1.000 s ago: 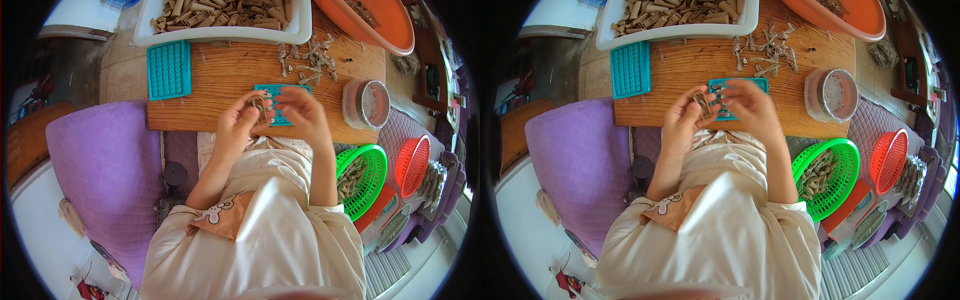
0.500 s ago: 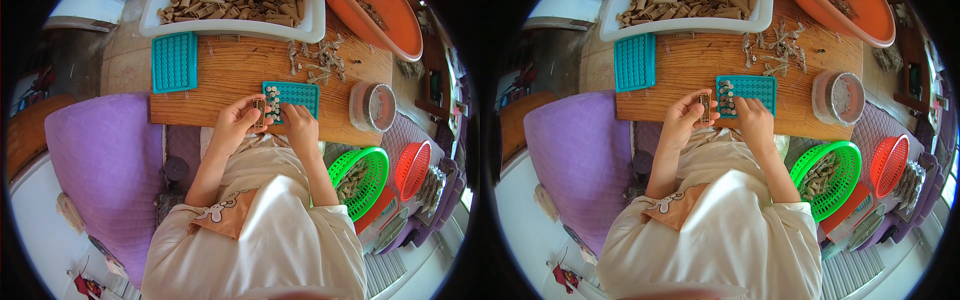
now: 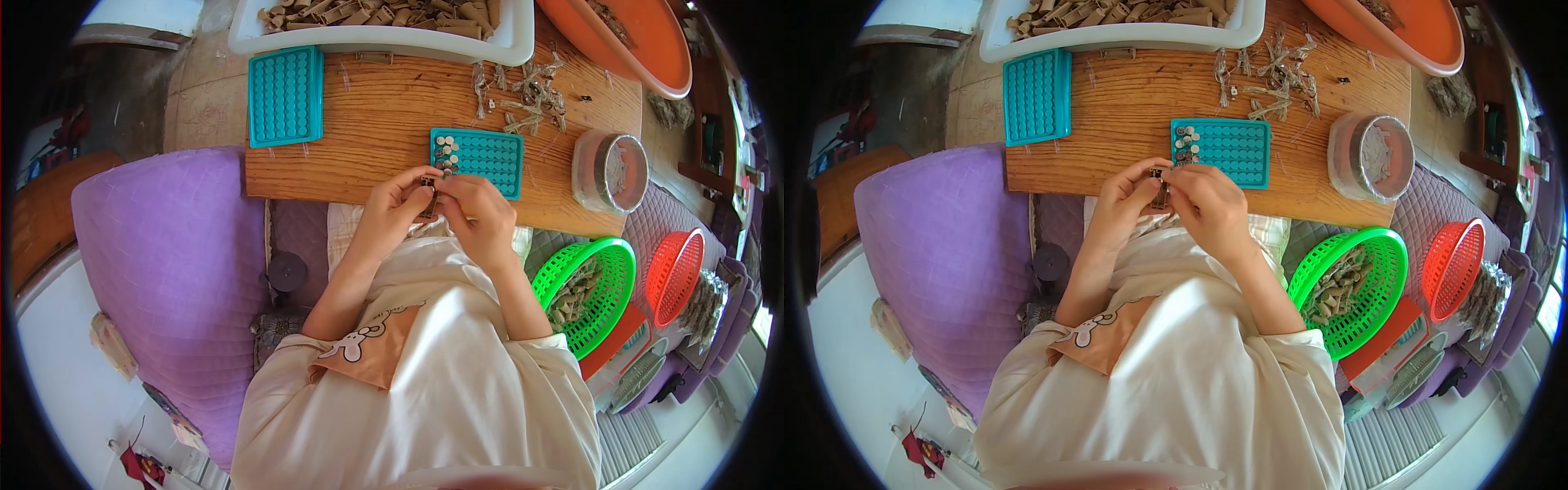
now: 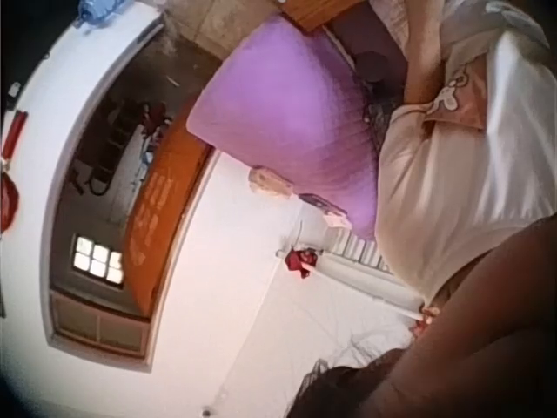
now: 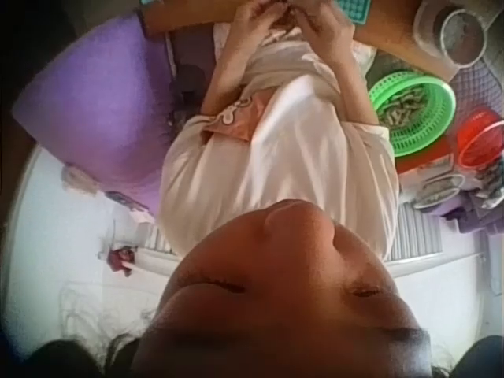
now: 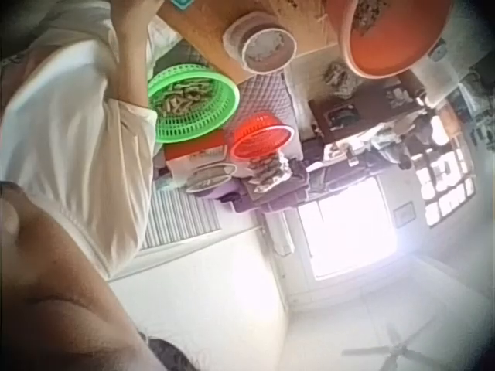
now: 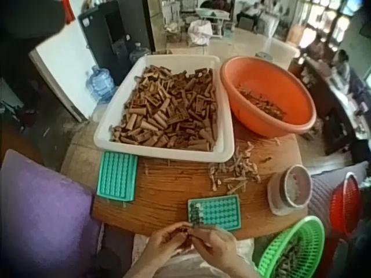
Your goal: The person assembles small electronic or mechanical components by hand, inserting small pins into rectangular housings.
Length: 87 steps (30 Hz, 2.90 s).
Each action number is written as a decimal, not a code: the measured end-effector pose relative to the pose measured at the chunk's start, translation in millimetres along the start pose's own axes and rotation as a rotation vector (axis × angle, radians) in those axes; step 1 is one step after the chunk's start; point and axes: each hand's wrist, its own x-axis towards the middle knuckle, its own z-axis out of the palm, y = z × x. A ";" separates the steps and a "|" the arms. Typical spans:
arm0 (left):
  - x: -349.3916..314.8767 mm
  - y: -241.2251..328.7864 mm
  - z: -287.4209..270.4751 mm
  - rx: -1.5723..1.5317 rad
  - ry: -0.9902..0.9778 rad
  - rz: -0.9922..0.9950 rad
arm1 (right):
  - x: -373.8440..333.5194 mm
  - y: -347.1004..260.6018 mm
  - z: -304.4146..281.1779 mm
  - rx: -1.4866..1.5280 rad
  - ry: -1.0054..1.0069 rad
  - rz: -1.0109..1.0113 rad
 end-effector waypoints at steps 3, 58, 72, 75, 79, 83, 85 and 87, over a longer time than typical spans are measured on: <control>-2.9 3.4 -1.8 -0.014 0.046 -0.028 | -4.5 9.9 -1.2 0.015 0.026 0.243; -10.6 8.8 4.6 -0.004 -0.019 0.018 | -5.5 25.2 6.2 -0.251 0.022 0.309; -20.6 8.3 16.9 0.013 -0.053 0.045 | -0.6 -17.2 -4.8 0.004 0.214 -0.199; -20.1 10.5 16.0 0.082 -0.073 0.024 | 0.3 -18.6 -9.8 -0.038 0.141 -0.127; -19.6 9.1 15.2 0.150 -0.061 0.033 | 5.8 -15.8 -14.4 -0.020 -0.021 -0.098; -18.0 5.4 13.2 0.212 -0.017 0.053 | 15.4 -19.8 -23.5 0.011 -0.233 0.006; -18.8 9.6 12.5 0.367 -0.022 0.091 | 29.4 -25.5 -30.0 0.114 -0.367 0.156; -19.0 13.9 12.4 0.523 -0.028 0.126 | 42.8 -25.4 -34.9 0.215 -0.499 0.307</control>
